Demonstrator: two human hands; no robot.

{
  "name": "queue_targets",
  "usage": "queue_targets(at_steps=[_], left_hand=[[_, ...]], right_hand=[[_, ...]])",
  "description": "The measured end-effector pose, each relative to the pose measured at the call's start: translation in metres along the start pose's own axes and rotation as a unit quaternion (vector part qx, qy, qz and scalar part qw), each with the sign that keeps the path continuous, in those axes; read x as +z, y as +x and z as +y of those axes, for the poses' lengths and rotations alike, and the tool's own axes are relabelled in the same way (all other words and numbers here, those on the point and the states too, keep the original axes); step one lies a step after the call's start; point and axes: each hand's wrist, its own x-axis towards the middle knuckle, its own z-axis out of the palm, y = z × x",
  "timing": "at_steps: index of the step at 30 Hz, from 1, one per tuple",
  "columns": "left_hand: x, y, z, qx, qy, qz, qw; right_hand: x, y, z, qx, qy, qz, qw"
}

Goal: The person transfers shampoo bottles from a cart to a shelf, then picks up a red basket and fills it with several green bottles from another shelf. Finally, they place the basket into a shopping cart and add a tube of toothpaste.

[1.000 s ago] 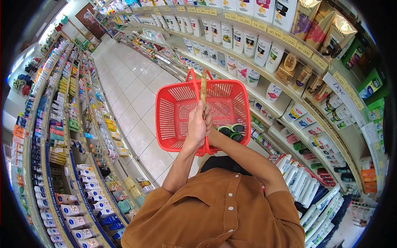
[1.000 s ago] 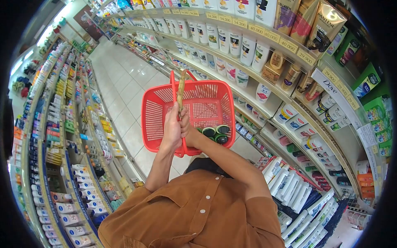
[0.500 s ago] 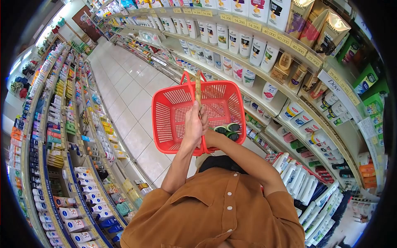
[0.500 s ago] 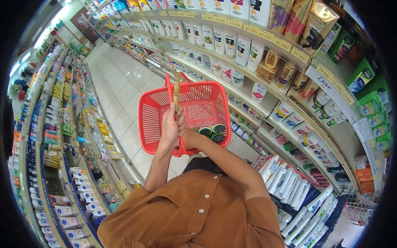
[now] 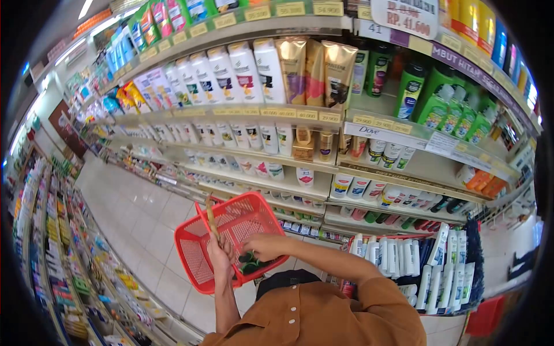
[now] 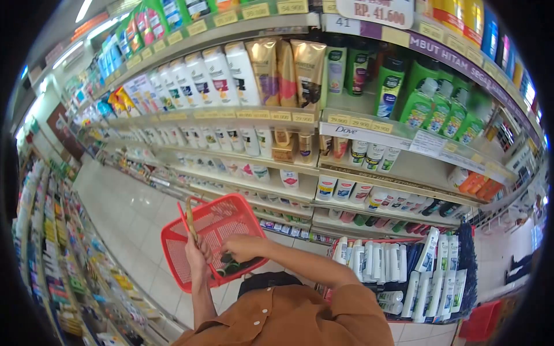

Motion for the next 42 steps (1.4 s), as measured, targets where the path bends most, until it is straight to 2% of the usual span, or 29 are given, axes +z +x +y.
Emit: queue_targets(at_steps=[1,3,5,6,7,9,11,16,22,23,27,32,35,38,42], left_hand=[[-0.004,0.001,-0.005,0.001,-0.002,0.001,1.0],[-0.015,0.003,-0.016,-0.001,-0.005,0.006,1.0],[-0.023,0.007,-0.022,-0.005,-0.009,0.021,1.0],[-0.026,0.008,-0.024,-0.008,-0.011,0.03,0.999],[-0.023,0.008,-0.024,-0.027,-0.005,0.058,0.998],[-0.028,0.013,-0.032,-0.019,-0.008,0.049,0.999],[-0.026,0.014,-0.032,-0.014,-0.004,0.041,0.999],[-0.041,0.016,-0.035,-0.01,0.003,0.066,0.998],[-0.055,0.007,-0.033,-0.011,0.012,0.103,0.995],[-0.056,0.005,-0.033,-0.014,0.009,0.11,0.994],[-0.054,0.002,-0.034,-0.029,0.016,0.139,0.99],[-0.055,0.0,-0.037,-0.033,0.015,0.123,0.992],[-0.05,-0.005,-0.032,-0.031,0.013,0.128,0.991],[-0.055,-0.003,-0.037,-0.03,0.009,0.124,0.992],[-0.059,0.001,-0.042,-0.027,0.014,0.115,0.993]], right_hand=[[-0.027,-0.012,-0.006,0.002,-0.012,0.017,1.0],[-0.089,-0.039,-0.023,0.08,-0.029,0.012,0.996],[-0.138,-0.068,-0.041,0.118,0.005,0.219,0.969],[-0.164,-0.079,-0.051,0.035,-0.055,0.36,0.931],[-0.194,-0.086,-0.071,0.007,-0.131,0.473,0.871],[-0.243,-0.106,-0.094,0.039,-0.185,0.566,0.803],[-0.289,-0.114,-0.096,0.016,-0.314,0.638,0.703],[-0.366,-0.114,-0.079,0.105,-0.445,0.568,0.684],[-0.414,-0.096,-0.045,0.245,-0.577,0.503,0.595],[-0.418,-0.095,-0.048,0.238,-0.576,0.502,0.6],[-0.446,-0.092,-0.036,0.311,-0.612,0.465,0.559],[-0.464,-0.09,-0.027,0.401,-0.611,0.427,0.533],[-0.465,-0.094,-0.031,0.415,-0.612,0.393,0.547],[-0.462,-0.091,-0.037,0.439,-0.629,0.384,0.515],[-0.457,-0.093,-0.051,0.431,-0.633,0.36,0.534]])
